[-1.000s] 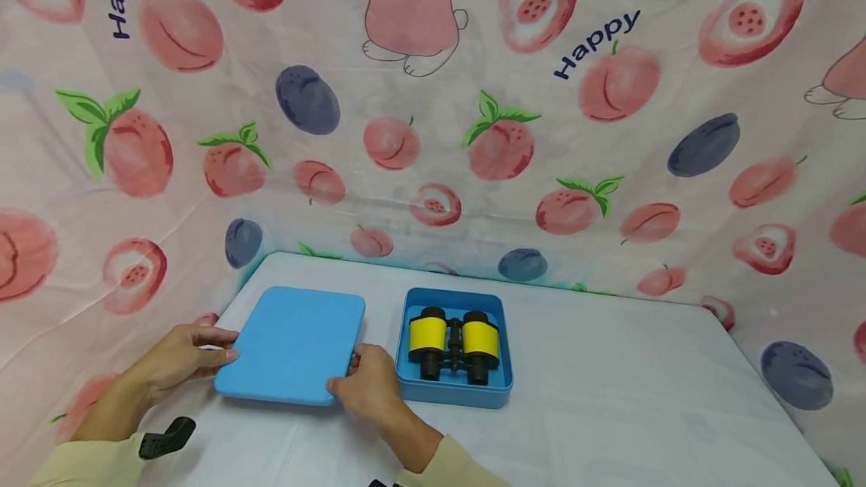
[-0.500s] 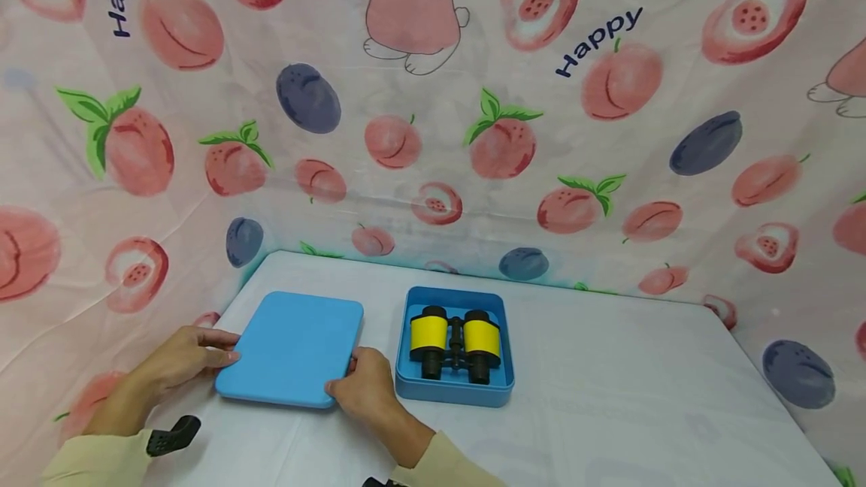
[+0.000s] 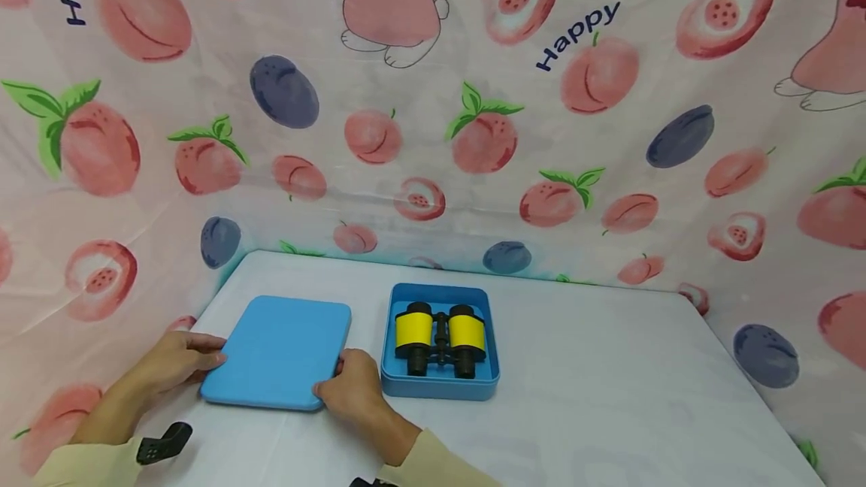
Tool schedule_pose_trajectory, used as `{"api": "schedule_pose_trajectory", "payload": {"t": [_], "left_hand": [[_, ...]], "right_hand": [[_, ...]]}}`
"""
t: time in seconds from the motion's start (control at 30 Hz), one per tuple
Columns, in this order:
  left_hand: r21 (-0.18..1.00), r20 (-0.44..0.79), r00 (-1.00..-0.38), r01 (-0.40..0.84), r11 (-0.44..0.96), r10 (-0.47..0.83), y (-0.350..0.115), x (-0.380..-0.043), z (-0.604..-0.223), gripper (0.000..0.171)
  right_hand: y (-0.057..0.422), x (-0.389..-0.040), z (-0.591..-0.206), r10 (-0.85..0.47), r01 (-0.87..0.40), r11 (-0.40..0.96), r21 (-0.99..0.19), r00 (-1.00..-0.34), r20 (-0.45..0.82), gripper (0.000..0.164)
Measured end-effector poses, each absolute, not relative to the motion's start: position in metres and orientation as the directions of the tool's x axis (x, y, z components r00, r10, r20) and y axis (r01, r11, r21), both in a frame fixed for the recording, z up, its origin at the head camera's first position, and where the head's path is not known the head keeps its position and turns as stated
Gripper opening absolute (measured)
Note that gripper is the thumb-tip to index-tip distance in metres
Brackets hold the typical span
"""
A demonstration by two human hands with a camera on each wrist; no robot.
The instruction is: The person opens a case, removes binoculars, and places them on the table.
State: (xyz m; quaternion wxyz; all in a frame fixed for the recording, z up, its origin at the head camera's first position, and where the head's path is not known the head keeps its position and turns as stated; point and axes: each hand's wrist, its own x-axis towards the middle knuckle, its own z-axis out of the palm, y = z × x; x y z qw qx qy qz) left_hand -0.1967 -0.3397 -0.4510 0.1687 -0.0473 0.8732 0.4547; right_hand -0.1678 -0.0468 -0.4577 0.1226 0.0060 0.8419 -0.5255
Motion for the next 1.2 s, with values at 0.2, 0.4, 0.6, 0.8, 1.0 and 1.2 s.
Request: {"api": "schedule_pose_trajectory", "payload": {"t": [0.2,0.4,0.6,0.8,1.0,1.2], "left_hand": [[0.761,-0.344,-0.938,-0.247,0.600,0.050,-0.336,-0.194,-0.450,0.052],[0.661,-0.299,-0.952,-0.254,0.706,-0.062,-0.325,-0.184,-0.443,0.058],[0.702,-0.210,-0.974,-0.213,0.680,-0.089,-0.299,-0.176,-0.427,0.066],[0.770,-0.145,-0.988,-0.149,0.621,-0.057,-0.273,-0.166,-0.419,0.067],[0.826,-0.163,-0.987,-0.132,0.548,0.007,-0.246,-0.160,-0.413,0.067],[0.868,-0.160,-0.985,-0.111,0.485,0.062,-0.218,-0.156,-0.401,0.069]], "right_hand": [[-0.047,-0.164,-0.456,-0.089,0.126,0.506,-0.853,-0.976,-0.198,0.054],[-0.044,-0.158,-0.452,-0.143,0.027,0.531,-0.847,-0.982,-0.121,0.056],[-0.031,-0.151,-0.434,-0.169,0.061,0.364,-0.929,-0.977,-0.131,0.060],[-0.016,-0.148,-0.423,-0.170,0.079,0.300,-0.951,-0.976,-0.134,0.060],[-0.001,-0.147,-0.416,-0.133,0.065,0.312,-0.948,-0.985,-0.111,0.056],[0.015,-0.146,-0.409,-0.121,0.021,0.327,-0.945,-0.991,-0.064,0.055]]}}
